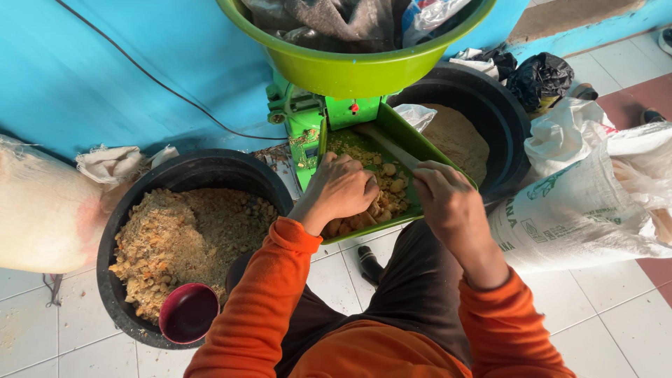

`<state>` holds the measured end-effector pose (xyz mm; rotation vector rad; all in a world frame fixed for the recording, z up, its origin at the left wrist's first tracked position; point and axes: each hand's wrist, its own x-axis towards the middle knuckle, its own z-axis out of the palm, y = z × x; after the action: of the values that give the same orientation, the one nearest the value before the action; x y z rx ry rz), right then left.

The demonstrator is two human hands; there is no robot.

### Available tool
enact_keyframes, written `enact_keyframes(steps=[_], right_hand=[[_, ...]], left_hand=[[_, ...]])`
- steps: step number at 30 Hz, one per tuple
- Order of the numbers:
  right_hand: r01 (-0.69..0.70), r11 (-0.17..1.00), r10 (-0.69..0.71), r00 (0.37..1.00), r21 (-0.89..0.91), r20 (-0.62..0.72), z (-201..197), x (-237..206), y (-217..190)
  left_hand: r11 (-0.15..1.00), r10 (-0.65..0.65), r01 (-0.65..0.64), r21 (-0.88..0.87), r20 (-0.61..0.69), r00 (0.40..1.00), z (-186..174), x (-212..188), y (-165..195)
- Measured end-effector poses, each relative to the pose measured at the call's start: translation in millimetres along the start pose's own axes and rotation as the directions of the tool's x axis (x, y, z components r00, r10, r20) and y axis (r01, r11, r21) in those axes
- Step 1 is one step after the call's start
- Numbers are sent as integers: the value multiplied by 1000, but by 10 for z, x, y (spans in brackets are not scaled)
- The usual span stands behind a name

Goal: The person sits on the floor and feeds chunks of fried food pieces from a green tray into a small green grinding machine, using a metal rod to push the pieces in. Ground powder collects in a black basin below, and the person occasionally scoops pieces from a large basin beside them onto the tray.

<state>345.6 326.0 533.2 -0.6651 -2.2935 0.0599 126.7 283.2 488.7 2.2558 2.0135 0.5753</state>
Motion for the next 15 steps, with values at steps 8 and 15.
enact_keyframes(steps=[8,15], right_hand=[[-46,994,40,997,-100,-60,-683,21,-110],[-303,952,304,953,-36,13,-1460,-183,-500]], left_hand=[[999,22,-19,41,-69,997,277,128,-127],[998,-44,45,50,-24,999,176,-49,-88]])
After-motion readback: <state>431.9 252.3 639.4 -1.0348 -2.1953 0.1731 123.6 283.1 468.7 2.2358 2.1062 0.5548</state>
